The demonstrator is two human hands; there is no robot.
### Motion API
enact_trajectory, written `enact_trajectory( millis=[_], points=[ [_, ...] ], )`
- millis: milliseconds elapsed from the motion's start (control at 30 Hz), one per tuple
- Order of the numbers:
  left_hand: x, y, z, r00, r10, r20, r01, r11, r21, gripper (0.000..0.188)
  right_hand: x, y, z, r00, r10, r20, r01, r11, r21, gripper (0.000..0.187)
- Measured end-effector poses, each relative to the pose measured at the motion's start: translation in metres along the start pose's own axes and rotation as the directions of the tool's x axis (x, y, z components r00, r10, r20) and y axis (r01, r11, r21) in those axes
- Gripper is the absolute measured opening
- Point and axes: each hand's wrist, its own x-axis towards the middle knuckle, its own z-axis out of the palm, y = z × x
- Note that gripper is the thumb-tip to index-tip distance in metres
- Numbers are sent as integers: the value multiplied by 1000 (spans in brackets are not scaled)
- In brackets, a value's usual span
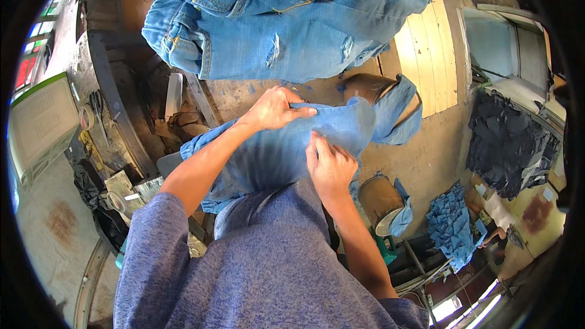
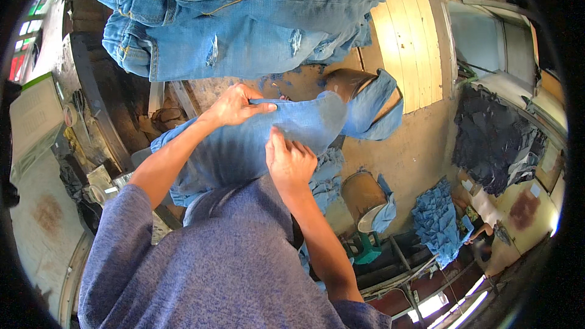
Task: The person repeatedly rubs a small white tool along the seams and pockets of denim shorts to create a worn, distressed look. They handle multiple pairs of shorts one at a time, rubbing different areas and occasionally flipping the garment to access other sides.
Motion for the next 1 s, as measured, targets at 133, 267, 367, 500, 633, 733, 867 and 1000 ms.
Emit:
enact_trajectory(
  millis=[133,267,367,500,633,733,867,1000],
  points=[
    [2,-2,0,1000,1,-5,-1,1000,-3,51,-23,-5,-25,995,82,60,-86,994,67,17],
    [2,-4,2,997,61,-40,-64,995,-79,65,-9,0,-6,993,87,-85,-67,975,210,16],
    [2,-3,3,990,117,-82,-123,991,-61,63,4,2,15,985,44,-167,-11,981,192,15],
    [2,-3,4,986,137,-97,-145,987,-76,62,9,1,24,983,17,-184,6,992,124,15],
    [3,-5,4,985,136,-103,-143,987,-70,61,8,-4,8,999,7,-47,-5,999,34,14],
    [3,-7,6,989,111,-97,-116,992,-42,61,-1,-9,-13,994,69,88,-72,997,26,12],
    [4,-8,8,989,92,-119,-97,995,-37,60,0,-7,-7,994,113,-9,-109,975,192,11],
    [3,-7,8,988,100,-116,-107,993,-51,59,11,-4,16,991,69,-118,-46,980,194,12]
  ],
)
